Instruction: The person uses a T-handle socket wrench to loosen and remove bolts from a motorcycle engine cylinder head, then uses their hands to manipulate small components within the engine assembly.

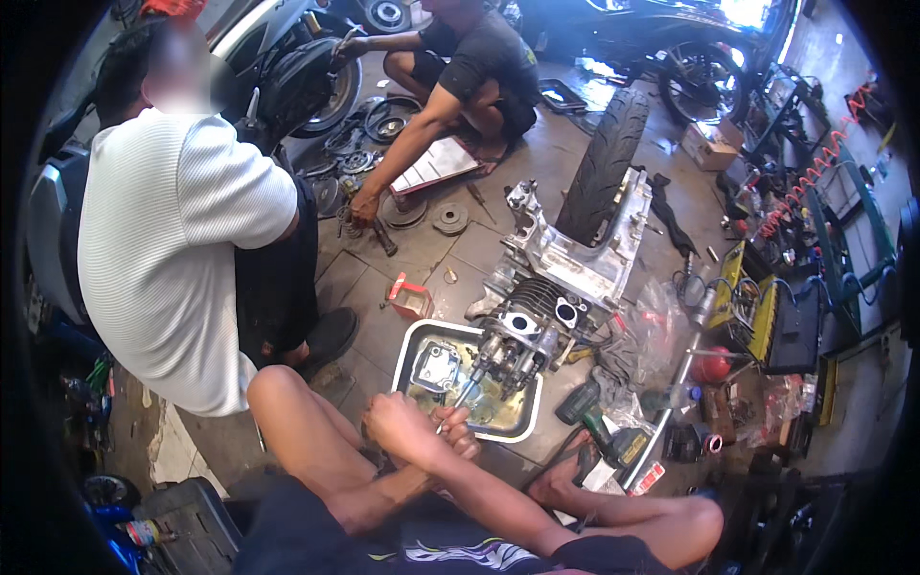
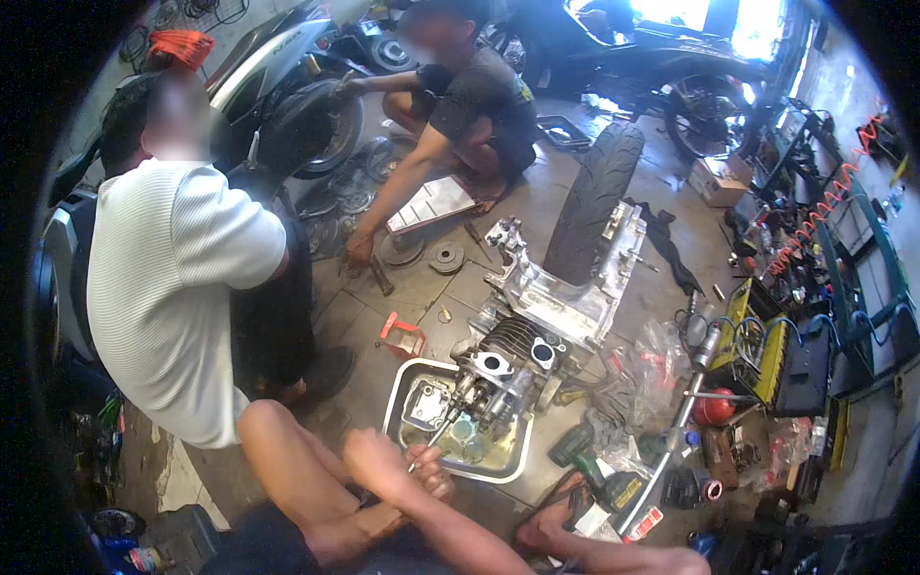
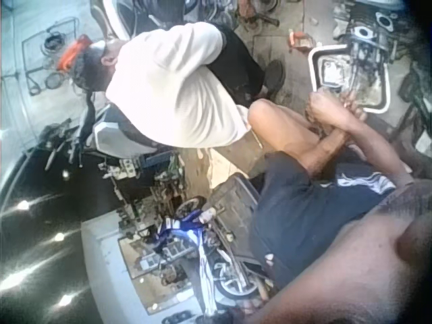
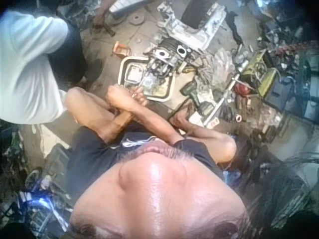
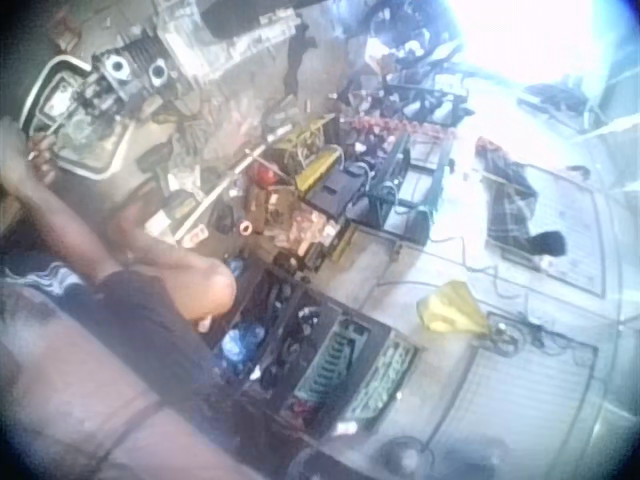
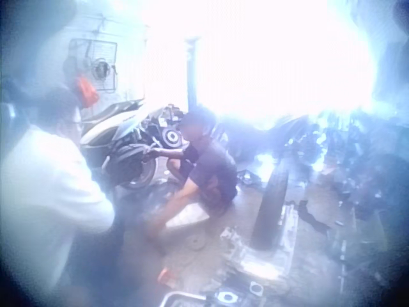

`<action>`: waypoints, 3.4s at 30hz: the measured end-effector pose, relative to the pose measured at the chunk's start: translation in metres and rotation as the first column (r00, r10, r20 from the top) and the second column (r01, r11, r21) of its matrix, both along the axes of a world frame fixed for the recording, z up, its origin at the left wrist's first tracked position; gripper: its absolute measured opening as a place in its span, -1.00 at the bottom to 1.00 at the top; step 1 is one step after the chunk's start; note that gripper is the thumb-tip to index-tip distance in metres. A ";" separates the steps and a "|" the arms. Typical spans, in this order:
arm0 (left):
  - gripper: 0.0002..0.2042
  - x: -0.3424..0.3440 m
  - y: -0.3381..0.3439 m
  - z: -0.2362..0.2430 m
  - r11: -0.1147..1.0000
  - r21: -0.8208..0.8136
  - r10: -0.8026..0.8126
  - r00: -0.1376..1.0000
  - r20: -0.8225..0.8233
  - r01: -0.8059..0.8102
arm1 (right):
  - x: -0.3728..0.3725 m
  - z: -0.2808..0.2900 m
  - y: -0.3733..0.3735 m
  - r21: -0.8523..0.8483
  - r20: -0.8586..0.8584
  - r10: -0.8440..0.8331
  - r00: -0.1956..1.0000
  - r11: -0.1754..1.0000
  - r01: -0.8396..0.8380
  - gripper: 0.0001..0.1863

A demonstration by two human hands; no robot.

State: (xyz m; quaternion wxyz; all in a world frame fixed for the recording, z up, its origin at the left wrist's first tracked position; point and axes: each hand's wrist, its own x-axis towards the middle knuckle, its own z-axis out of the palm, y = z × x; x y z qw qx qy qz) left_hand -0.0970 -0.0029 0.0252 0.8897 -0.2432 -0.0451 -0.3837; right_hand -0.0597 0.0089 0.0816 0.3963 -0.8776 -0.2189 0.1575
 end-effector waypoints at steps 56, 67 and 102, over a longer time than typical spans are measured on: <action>-0.81 -0.025 0.021 0.017 0.056 0.971 0.651 0.746 0.140 -0.231 | -0.065 0.073 -0.075 0.071 0.223 -0.479 0.849 0.877 0.475 -0.77; -0.75 -0.085 -0.005 -0.027 -0.138 0.887 0.390 0.799 0.458 -0.441 | -0.024 0.023 -0.030 -0.404 0.126 0.074 0.989 0.915 -0.016 -0.82; -0.88 -0.043 0.053 0.046 -0.136 0.966 0.364 0.896 0.255 -0.220 | -0.066 0.049 -0.101 0.269 -0.905 -0.136 0.404 0.553 0.789 -0.66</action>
